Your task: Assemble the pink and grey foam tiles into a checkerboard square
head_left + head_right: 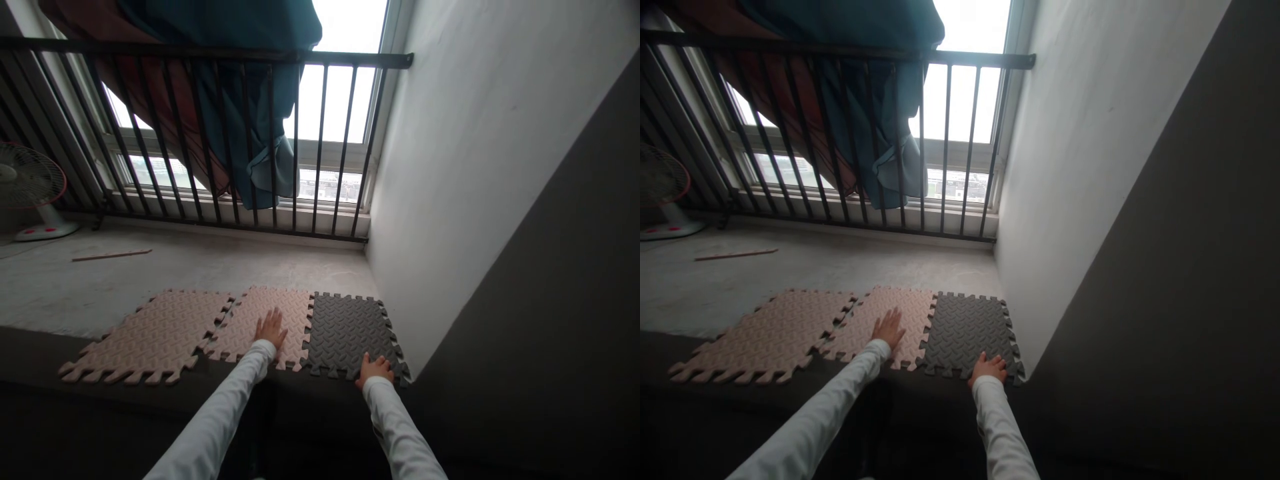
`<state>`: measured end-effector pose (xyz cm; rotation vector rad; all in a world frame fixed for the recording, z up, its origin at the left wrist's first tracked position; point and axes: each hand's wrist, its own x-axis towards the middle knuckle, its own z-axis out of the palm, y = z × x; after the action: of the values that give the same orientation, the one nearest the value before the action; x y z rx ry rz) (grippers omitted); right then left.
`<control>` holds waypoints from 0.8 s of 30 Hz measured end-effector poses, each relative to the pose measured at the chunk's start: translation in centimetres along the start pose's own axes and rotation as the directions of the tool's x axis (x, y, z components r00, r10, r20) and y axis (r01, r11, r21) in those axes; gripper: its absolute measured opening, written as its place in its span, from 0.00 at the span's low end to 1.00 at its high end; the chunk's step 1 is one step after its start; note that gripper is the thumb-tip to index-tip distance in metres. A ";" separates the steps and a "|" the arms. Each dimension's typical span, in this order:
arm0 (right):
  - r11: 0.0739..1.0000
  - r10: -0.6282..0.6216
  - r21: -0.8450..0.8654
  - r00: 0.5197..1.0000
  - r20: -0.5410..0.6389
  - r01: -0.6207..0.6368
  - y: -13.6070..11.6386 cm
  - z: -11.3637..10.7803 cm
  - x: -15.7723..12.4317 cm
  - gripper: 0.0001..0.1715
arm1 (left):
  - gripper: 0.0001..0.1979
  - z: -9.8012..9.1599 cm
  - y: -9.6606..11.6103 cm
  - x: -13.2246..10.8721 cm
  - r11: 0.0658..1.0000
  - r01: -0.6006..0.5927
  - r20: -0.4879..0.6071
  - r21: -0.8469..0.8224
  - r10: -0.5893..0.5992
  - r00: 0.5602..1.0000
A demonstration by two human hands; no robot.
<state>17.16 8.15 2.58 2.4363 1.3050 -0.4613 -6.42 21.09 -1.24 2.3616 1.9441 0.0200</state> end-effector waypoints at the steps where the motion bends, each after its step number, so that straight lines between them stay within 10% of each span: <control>1: 1.000 -0.003 0.000 1.000 -0.005 0.003 0.0 0.1 0.1 0.46 | 0.28 0.2 1.4 0.1 0.996 -0.086 0.023 -0.010 0.086 0.996; 9: 1.000 -0.014 0.013 0.999 -0.036 0.014 0.0 0.3 0.3 0.47 | 0.30 2.0 8.2 2.6 0.979 -0.189 0.066 -0.078 0.195 0.979; 24: 1.000 -0.008 -0.002 1.000 -0.022 0.008 -0.4 0.1 -0.2 0.50 | 0.30 2.4 9.1 3.3 0.988 -0.128 0.102 -0.091 0.137 0.985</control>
<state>16.70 8.21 2.47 2.4422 1.3234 -0.4366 3.33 22.46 -3.11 2.3802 1.7011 -0.0168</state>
